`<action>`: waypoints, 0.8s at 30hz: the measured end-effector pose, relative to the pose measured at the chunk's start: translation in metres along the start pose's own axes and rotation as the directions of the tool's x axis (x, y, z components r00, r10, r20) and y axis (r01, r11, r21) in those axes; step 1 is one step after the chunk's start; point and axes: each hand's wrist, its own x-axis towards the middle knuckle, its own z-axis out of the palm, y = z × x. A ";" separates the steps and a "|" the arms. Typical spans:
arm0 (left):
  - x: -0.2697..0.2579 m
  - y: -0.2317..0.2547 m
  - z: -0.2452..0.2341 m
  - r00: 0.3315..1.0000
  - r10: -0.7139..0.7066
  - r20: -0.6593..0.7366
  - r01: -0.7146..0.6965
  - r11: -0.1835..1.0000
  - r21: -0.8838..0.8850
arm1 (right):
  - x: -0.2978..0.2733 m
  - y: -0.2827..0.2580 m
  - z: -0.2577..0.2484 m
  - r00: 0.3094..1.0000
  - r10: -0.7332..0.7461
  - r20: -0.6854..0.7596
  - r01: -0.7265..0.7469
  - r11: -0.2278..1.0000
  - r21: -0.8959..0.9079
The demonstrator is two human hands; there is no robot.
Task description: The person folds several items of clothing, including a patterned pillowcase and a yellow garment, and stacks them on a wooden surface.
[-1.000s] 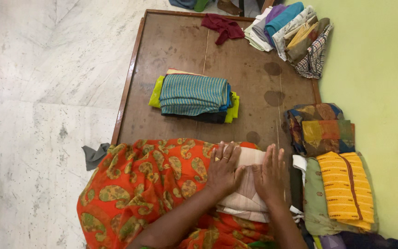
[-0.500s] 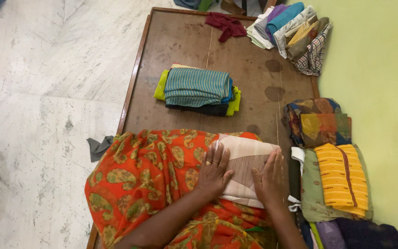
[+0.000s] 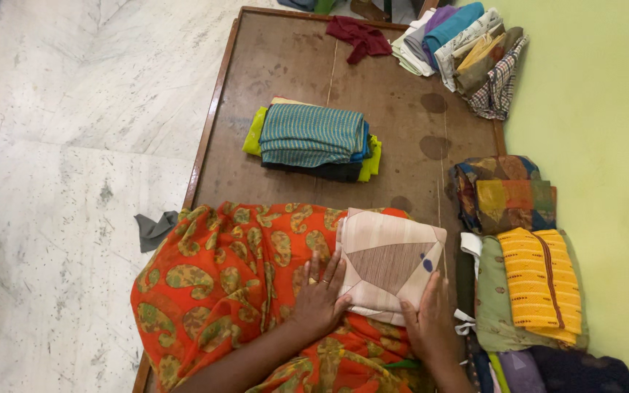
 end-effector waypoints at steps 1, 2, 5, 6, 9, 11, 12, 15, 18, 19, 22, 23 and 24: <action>0.000 0.003 -0.009 1.000 -0.001 -0.019 0.001 1.000 0.020 | 0.003 0.002 -0.007 0.999 -0.007 0.053 0.009 0.999 -0.038; 0.004 0.006 -0.018 1.000 -0.002 -0.018 0.003 1.000 0.022 | 0.007 0.000 -0.014 0.994 -0.011 0.106 0.019 0.997 -0.076; 0.027 0.016 -0.048 0.991 -0.049 -0.124 0.040 0.996 -0.076 | 0.034 -0.012 -0.038 1.000 -0.006 0.009 0.006 0.999 -0.050; 0.039 0.020 -0.056 0.980 -0.022 -0.199 0.011 0.998 -0.056 | 0.045 -0.019 -0.047 1.000 -0.001 0.016 0.002 0.999 -0.050; 0.088 0.033 -0.067 0.971 0.015 -0.239 -0.016 1.000 -0.002 | 0.085 -0.042 -0.051 0.987 -0.083 -0.141 0.083 0.997 -0.007; 0.112 0.049 -0.059 0.979 0.024 -0.204 -0.018 0.999 0.030 | 0.107 -0.052 -0.038 0.954 -0.214 -0.209 0.220 0.975 0.010; 0.123 0.056 -0.051 0.983 0.046 -0.180 -0.042 0.999 0.028 | 0.114 -0.058 -0.023 0.955 -0.210 -0.210 0.217 0.976 0.011; 0.136 0.053 -0.033 0.989 0.044 -0.141 -0.055 0.996 -0.075 | 0.129 -0.062 0.011 0.989 -0.143 -0.040 0.139 0.986 -0.089; 0.138 0.050 -0.021 0.991 0.017 -0.135 -0.037 0.989 -0.146 | 0.126 -0.054 0.016 0.995 -0.057 0.086 0.068 0.990 -0.126; 0.133 0.051 -0.018 0.991 0.014 -0.137 -0.030 0.993 -0.115 | 0.119 -0.052 0.014 0.994 -0.092 0.051 0.099 0.985 -0.143; 0.125 0.046 -0.019 0.987 0.022 -0.156 -0.042 0.992 -0.123 | 0.108 -0.052 0.004 0.990 -0.137 0.009 0.137 0.975 -0.175; 0.122 0.046 -0.018 0.988 0.022 -0.154 -0.041 0.991 -0.124 | 0.105 -0.053 0.001 0.989 -0.145 -0.006 0.141 0.972 -0.188; 0.119 0.048 -0.017 0.982 0.038 -0.185 -0.058 0.992 -0.109 | 0.101 -0.054 -0.001 0.990 -0.143 -0.005 0.139 0.972 -0.188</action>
